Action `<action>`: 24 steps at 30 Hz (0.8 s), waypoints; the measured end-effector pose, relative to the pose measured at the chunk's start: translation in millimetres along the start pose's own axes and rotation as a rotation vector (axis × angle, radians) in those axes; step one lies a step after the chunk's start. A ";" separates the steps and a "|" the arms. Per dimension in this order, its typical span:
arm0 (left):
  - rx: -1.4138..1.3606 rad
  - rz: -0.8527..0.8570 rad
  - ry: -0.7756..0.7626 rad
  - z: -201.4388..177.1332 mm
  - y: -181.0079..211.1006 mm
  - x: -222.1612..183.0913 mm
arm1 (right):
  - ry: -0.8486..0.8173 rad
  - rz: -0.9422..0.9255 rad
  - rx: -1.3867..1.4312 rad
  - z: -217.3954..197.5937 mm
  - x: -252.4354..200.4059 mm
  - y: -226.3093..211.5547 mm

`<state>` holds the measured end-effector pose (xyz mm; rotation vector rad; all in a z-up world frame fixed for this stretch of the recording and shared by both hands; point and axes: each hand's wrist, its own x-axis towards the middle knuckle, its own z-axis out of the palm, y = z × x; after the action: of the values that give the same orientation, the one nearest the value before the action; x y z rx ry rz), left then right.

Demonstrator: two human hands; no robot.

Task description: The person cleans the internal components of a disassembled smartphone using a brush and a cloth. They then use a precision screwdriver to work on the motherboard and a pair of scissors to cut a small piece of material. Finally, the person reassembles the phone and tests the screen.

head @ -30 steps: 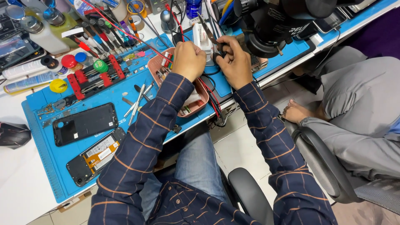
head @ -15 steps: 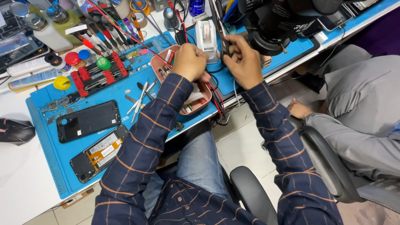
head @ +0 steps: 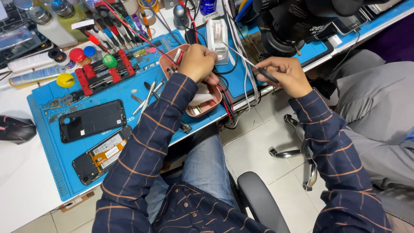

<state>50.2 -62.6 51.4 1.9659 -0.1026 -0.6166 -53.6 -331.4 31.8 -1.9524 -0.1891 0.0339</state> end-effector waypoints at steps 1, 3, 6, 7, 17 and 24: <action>0.049 0.036 0.009 1.8 -2.7 0.4 | 0.020 0.043 0.090 1.2 0.7 -4.3; 0.103 0.076 0.014 3.3 -5.6 1.9 | 0.048 0.084 0.182 3.0 1.4 -7.7; 0.141 0.100 0.011 6.8 -8.3 7.8 | 0.118 0.107 0.250 3.3 -3.3 -7.2; 0.135 0.075 0.023 7.9 -9.9 10.4 | 0.129 0.115 0.310 2.5 -4.1 -9.6; 0.031 0.014 0.054 8.2 -15.6 13.7 | 0.075 0.114 0.335 -0.7 -0.1 17.7; -0.016 0.024 0.106 3.3 -12.9 3.2 | 0.086 0.164 0.303 -3.8 0.3 7.5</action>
<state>48.9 -60.2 38.0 1.9750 -0.0560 -0.4953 -52.0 -337.7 26.4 -1.6585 0.0328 0.0813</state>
